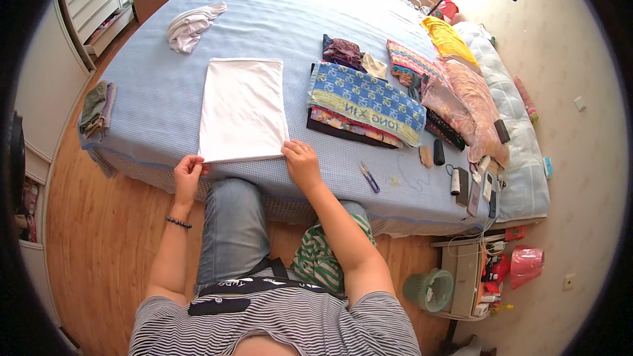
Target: The person sits on the floor and folds a blue patterned towel and a white cloth on a bed. They use a small purple tool to press the fabric and smooth the edges while folding. The person handles the items one at a time, unfolding and refolding them to achieve a neat shape.
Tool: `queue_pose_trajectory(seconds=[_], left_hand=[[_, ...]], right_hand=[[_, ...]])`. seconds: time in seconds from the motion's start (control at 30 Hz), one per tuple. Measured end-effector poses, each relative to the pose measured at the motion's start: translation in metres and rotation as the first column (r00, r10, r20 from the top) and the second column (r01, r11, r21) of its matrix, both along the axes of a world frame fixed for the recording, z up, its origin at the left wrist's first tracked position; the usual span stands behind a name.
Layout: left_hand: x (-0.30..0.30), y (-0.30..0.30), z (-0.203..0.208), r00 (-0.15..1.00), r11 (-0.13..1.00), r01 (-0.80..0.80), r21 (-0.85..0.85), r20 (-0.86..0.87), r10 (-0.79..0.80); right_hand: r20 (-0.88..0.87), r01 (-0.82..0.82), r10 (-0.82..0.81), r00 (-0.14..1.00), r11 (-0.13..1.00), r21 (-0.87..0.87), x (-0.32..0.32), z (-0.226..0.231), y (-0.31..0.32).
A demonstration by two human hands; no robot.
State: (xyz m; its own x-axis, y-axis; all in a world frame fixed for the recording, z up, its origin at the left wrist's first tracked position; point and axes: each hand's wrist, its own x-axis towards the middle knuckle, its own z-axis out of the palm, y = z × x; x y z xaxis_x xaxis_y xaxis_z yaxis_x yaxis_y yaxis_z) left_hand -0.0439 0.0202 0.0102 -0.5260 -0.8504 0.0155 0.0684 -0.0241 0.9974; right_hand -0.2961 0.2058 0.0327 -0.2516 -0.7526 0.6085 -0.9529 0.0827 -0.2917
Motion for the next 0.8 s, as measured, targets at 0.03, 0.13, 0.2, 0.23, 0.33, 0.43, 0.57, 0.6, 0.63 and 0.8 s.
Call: queue_pose_trajectory(seconds=[0.03, 0.13, 0.2, 0.23, 0.33, 0.43, 0.57, 0.6, 0.63, 0.8], left_hand=[[0.004, 0.001, 0.004, 1.0, 1.0, -0.002, -0.018, 0.004, 0.002], [0.015, 0.011, 0.017, 0.999, 0.999, 0.049, 0.011, 0.014, -0.049], [0.028, 0.022, 0.035, 0.991, 0.993, 0.096, -0.072, 0.097, -0.089], [0.037, 0.029, 0.047, 0.985, 0.987, 0.12, -0.111, 0.14, -0.104], [0.051, 0.04, 0.075, 0.983, 0.956, 0.142, -0.259, 0.151, -0.105], [0.038, 0.027, 0.098, 0.992, 0.872, 0.113, -0.475, 0.106, -0.07], [-0.023, -0.043, 0.116, 0.996, 0.983, 0.078, -0.168, 0.06, -0.069], [-0.043, -0.064, 0.115, 0.997, 0.992, 0.076, -0.105, 0.002, -0.076], [-0.066, -0.085, 0.114, 0.994, 0.995, 0.085, -0.047, -0.062, -0.088], [-0.145, -0.186, 0.041, 0.993, 0.967, -0.036, -0.253, 0.101, 0.064]], right_hand=[[-0.015, -0.013, 0.013, 1.0, 1.0, 0.012, 0.001, 0.003, 0.003], [-0.032, -0.059, 0.06, 0.998, 0.998, 0.036, 0.006, 0.016, 0.019], [-0.007, -0.085, 0.086, 0.996, 0.996, 0.038, 0.01, 0.024, 0.033], [0.035, -0.114, 0.112, 0.993, 0.992, 0.06, 0.013, 0.032, 0.04], [0.222, -0.208, 0.185, 0.957, 0.975, 0.084, 0.019, 0.057, 0.054], [0.613, -0.236, 0.175, 0.77, 0.972, 0.018, 0.007, 0.071, 0.049], [0.937, -0.118, 0.208, 0.281, 0.976, -0.181, -0.043, 0.085, -0.013], [0.971, 0.009, 0.16, 0.179, 0.986, -0.164, -0.048, 0.09, -0.041], [0.962, 0.005, 0.154, 0.227, 0.987, -0.159, -0.069, 0.084, -0.061], [0.91, 0.177, -0.091, 0.405, 0.984, 0.019, -0.12, 0.039, -0.167]])
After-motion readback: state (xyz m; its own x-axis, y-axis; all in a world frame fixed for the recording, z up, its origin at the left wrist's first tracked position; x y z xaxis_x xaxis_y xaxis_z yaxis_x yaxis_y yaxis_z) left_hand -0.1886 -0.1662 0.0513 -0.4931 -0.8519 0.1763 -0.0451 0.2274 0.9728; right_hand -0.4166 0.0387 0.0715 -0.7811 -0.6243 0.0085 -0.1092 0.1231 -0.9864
